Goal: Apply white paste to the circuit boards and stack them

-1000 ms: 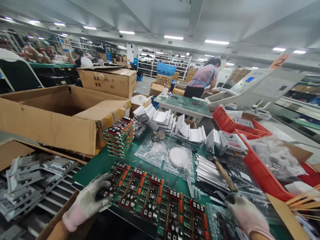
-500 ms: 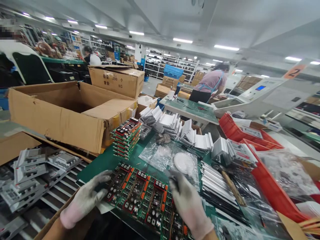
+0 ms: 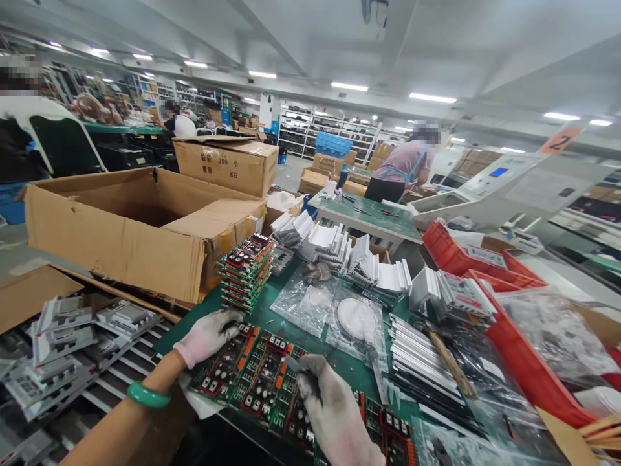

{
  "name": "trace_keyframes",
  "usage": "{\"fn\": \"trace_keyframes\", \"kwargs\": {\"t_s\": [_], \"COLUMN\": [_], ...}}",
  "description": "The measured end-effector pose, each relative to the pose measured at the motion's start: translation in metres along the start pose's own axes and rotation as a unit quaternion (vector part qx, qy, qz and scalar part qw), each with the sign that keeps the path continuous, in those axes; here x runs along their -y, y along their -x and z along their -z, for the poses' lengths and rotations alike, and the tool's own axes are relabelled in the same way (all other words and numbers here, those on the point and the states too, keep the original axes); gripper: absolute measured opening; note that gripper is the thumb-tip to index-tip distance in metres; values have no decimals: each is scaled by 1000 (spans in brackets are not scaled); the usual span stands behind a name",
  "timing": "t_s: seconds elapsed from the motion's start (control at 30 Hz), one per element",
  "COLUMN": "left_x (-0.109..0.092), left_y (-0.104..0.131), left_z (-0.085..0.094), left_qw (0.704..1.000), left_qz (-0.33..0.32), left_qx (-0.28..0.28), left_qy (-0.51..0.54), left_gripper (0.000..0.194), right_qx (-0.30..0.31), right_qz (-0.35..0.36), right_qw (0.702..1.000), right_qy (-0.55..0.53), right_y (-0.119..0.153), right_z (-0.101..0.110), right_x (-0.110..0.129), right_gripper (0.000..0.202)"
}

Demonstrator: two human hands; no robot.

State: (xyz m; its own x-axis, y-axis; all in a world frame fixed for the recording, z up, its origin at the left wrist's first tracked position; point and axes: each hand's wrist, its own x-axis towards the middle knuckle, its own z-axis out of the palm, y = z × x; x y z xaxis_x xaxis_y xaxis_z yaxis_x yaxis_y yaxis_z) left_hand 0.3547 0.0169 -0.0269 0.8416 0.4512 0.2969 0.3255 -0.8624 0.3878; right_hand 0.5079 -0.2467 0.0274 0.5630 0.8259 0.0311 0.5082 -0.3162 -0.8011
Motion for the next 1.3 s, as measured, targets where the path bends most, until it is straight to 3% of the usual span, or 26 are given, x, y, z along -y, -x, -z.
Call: {"fn": "trace_keyframes", "kwargs": {"t_s": [0.13, 0.23, 0.33, 0.43, 0.57, 0.73, 0.97, 1.07, 1.17, 1.3], "left_x": [-10, -35, -65, -88, -104, -116, -131, -136, -139, -143], "left_y": [15, 30, 43, 50, 51, 48, 47, 47, 47, 46], "left_z": [30, 54, 64, 58, 42, 34, 31, 34, 38, 42], "left_qw": [998, 985, 967, 957, 944, 937, 926, 918, 911, 904], "left_qz": [-42, -131, -217, -262, -298, -314, -335, -359, -381, -401], "left_qx": [-40, -97, -110, -100, -107, -96, -95, -110, -128, -135], "left_qy": [26, 56, 71, 77, 92, 120, 143, 126, 91, 52], "left_gripper": [26, 22, 18, 20, 26, 26, 28, 28, 30, 28], "right_qx": [4, 15, 14, -7, -39, -23, -71, -35, 18, -50], "right_qz": [-18, -22, -17, -36, -96, -149, -78, -71, -39, 96], "right_qw": [999, 997, 994, 991, 993, 986, 990, 994, 999, 986], "right_qy": [-45, -66, -109, -127, -64, -64, -93, -74, -3, 126], "right_y": [2, 6, 11, 17, 23, 36, 50, 57, 69, 85], "right_z": [5, 7, 8, 10, 18, 28, 35, 40, 48, 56], "right_x": [6, 10, 13, 15, 18, 19, 3, 0, 1, 3], "right_gripper": [24, 24, 24, 27, 31, 16, 32, 32, 32, 48]}}
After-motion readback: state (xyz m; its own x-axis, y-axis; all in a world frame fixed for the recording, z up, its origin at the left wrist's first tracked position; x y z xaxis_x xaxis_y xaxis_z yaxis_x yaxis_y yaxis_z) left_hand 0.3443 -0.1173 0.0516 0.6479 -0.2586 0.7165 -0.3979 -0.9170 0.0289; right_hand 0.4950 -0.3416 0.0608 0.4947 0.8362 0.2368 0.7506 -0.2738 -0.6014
